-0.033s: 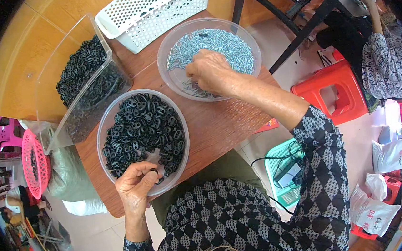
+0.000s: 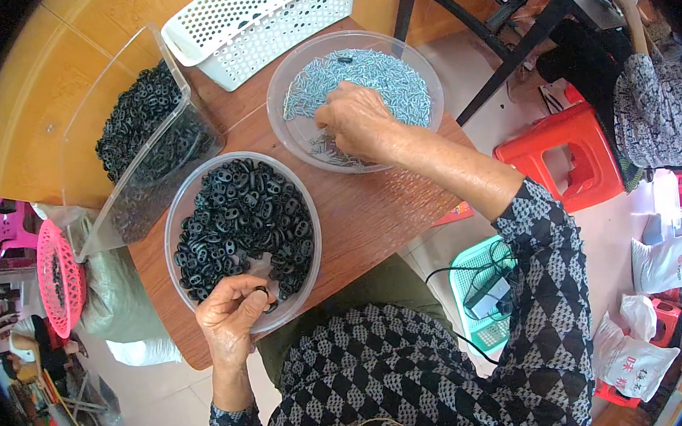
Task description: The person repeatedly picks small black plastic fasteners from a clear bowl and inserts silver metal pins from a second bowl into them. The person handles the items one at a time, inserting the pin into the fastener and then placing the assembled unit back into the bowl. The task continues throughout the clip with no change in method.
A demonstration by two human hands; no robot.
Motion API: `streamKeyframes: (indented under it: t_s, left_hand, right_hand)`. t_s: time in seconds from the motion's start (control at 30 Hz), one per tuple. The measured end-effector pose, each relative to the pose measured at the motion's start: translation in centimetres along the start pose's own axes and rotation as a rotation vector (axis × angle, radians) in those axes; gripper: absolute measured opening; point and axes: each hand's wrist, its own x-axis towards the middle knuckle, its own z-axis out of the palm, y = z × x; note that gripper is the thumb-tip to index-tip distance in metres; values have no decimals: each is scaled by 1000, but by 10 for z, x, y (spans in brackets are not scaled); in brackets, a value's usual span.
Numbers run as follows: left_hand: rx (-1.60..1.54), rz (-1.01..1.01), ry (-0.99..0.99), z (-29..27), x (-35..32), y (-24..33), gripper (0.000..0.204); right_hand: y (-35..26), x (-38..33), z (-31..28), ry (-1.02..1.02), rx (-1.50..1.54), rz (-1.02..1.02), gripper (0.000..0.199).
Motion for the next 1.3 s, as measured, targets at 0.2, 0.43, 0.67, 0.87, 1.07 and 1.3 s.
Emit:
streamKeyframes:
  t_s: [0.2,0.43,0.67,0.87,1.07,1.3]
  left_hand:
    - [-46,-12,22,1,2,0,11]
    - [-73,-13,27,2,2,-2,12]
    - [-82,16,33,3,4,-4,12]
    - [-117,19,42,3,5,-6,13]
    - [-107,20,27,3,6,-8,12]
    - [-109,20,44,3,6,-7,12]
  right_hand:
    - [4,12,4,13,-33,-69,6]
    - [3,17,4,-33,-141,-163,8]
    - [-3,23,-1,-23,-202,-373,5]
    - [6,24,1,10,-17,-138,8]
    - [13,20,-7,-23,-9,-115,7]
    - [9,23,0,-67,-159,-225,8]
